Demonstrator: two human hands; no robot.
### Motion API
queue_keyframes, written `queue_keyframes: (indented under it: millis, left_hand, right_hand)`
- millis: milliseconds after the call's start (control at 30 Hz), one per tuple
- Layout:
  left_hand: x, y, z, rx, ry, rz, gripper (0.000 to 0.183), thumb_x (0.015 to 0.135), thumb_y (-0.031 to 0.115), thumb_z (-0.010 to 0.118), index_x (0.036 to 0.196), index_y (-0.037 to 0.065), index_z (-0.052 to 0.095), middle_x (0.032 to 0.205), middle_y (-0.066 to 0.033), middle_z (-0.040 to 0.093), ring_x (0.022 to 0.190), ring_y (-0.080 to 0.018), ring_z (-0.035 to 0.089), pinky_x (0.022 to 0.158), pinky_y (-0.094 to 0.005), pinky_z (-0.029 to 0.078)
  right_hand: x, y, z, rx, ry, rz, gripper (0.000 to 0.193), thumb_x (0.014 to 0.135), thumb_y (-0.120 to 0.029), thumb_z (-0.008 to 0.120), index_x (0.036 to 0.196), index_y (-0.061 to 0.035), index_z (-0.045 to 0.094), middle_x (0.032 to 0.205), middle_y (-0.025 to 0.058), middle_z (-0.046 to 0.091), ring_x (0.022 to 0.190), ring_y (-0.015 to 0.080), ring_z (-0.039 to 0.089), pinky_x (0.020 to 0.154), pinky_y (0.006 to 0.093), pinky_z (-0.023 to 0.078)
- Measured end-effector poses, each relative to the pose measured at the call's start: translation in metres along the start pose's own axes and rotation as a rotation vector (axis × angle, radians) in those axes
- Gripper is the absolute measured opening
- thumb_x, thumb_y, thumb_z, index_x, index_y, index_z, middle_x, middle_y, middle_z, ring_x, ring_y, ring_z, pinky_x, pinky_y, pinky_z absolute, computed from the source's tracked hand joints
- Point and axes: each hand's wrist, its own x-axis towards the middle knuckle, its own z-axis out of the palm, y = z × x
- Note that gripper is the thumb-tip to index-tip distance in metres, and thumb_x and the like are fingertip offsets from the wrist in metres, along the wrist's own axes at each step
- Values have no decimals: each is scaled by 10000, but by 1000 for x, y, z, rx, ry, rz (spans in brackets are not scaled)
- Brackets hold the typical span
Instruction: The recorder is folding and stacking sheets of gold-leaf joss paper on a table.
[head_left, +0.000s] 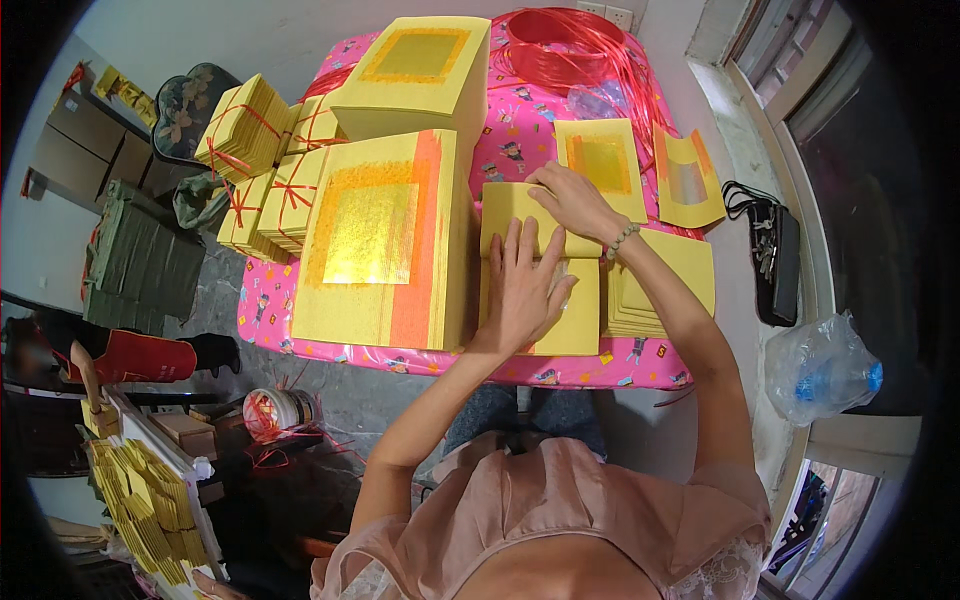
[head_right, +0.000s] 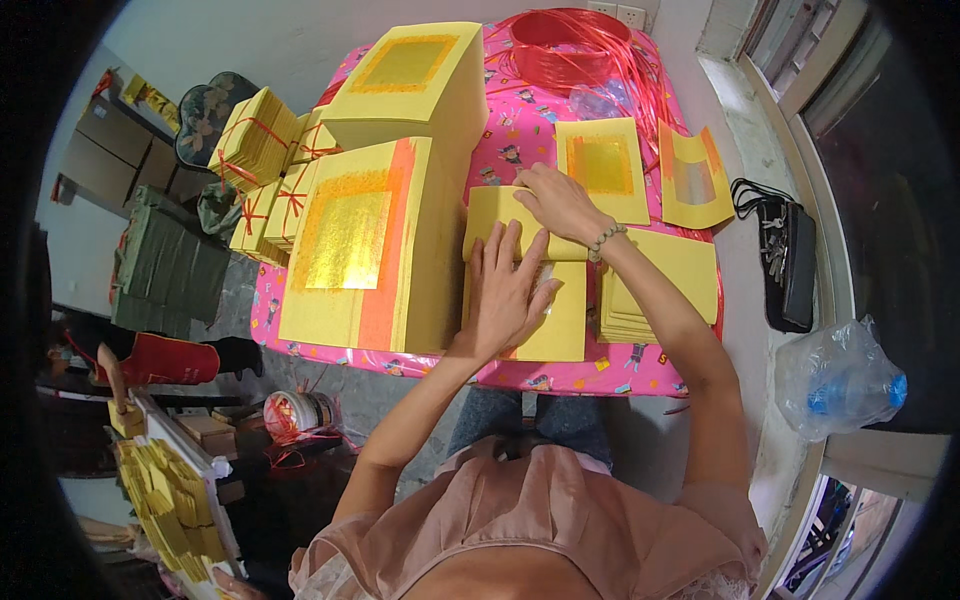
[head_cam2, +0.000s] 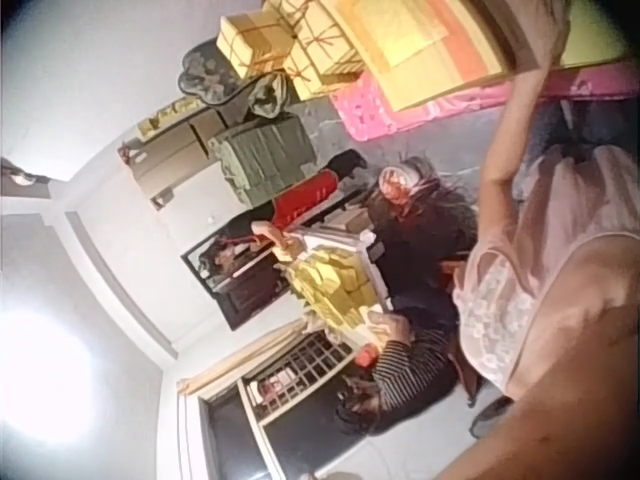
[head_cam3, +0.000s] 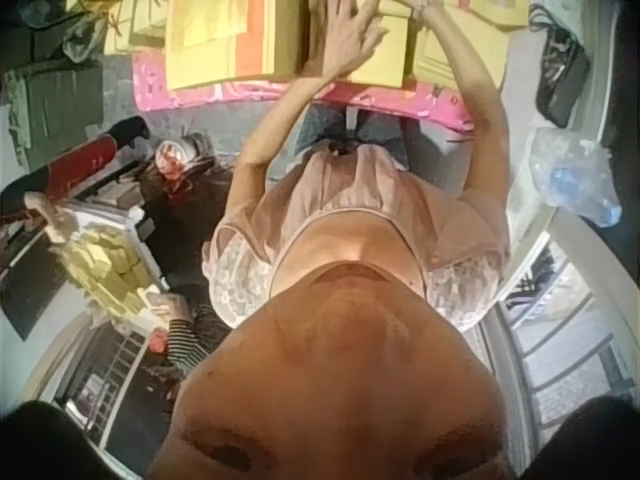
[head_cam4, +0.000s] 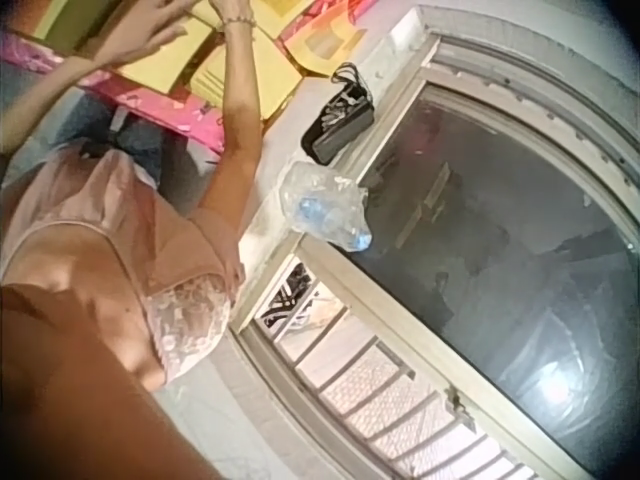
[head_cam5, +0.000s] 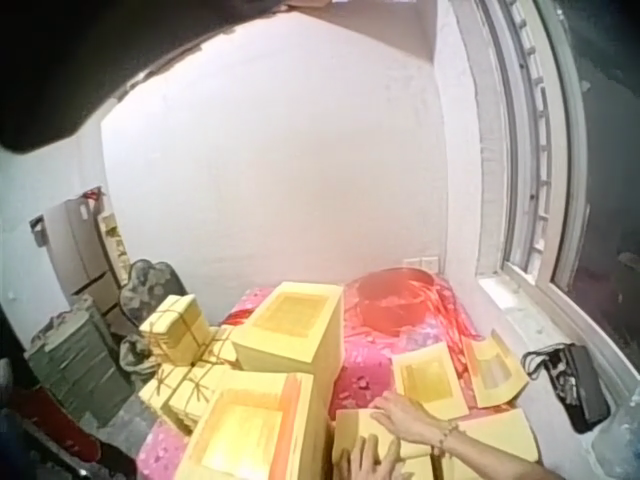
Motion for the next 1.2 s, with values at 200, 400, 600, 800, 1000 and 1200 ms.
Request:
queue_keyframes:
  millis: [200,400,600,800,1000,1200]
  left_hand:
    - [-1,-1,-1,-12,-10,0,602,930,371,600,1446,90,469,1463,-284,362,1378,-469,301,1127,-615,194]
    - [-2,-1,2,-15,-17,-19,582,932,374,597,1434,100,490,1470,-277,366,1386,-474,302,1126,-621,203]
    - [-2,-1,3,-36,-27,-31,555,944,356,579,1430,99,496,1469,-288,377,1396,-478,297,1124,-625,206]
    - [-4,-3,2,-35,-21,-23,582,881,266,590,1422,72,495,1455,-304,385,1382,-497,308,1127,-630,221]
    - [-5,-6,4,-52,-36,-1,589,883,265,577,1429,61,493,1471,-310,370,1390,-515,293,1134,-630,214]
    - [-8,-6,-5,-15,-51,0,608,913,297,555,1472,87,446,1518,-286,338,1409,-509,275,1151,-601,212]
  right_hand:
    - [-2,-3,0,-16,0,0,305,977,-244,556,1119,20,614,1061,192,603,1021,385,589,898,464,476]
    - [-4,-6,0,-31,11,-1,295,982,-231,545,1115,23,616,1054,193,597,1019,383,587,899,459,479]
    - [-41,-24,-10,-183,200,-155,398,964,-174,555,1311,19,526,1231,210,562,1184,389,513,1038,477,399]
    - [-122,-59,-12,-233,-63,5,565,964,-150,524,1453,78,356,1518,255,367,1457,373,288,1190,520,207]
    - [-140,-62,-8,-280,-101,12,769,953,-367,539,1523,53,240,1592,236,238,1508,348,163,1207,556,92]
    - [-143,-59,-3,-280,-76,-4,771,963,-433,521,1539,-1,248,1606,228,204,1513,351,138,1210,548,86]
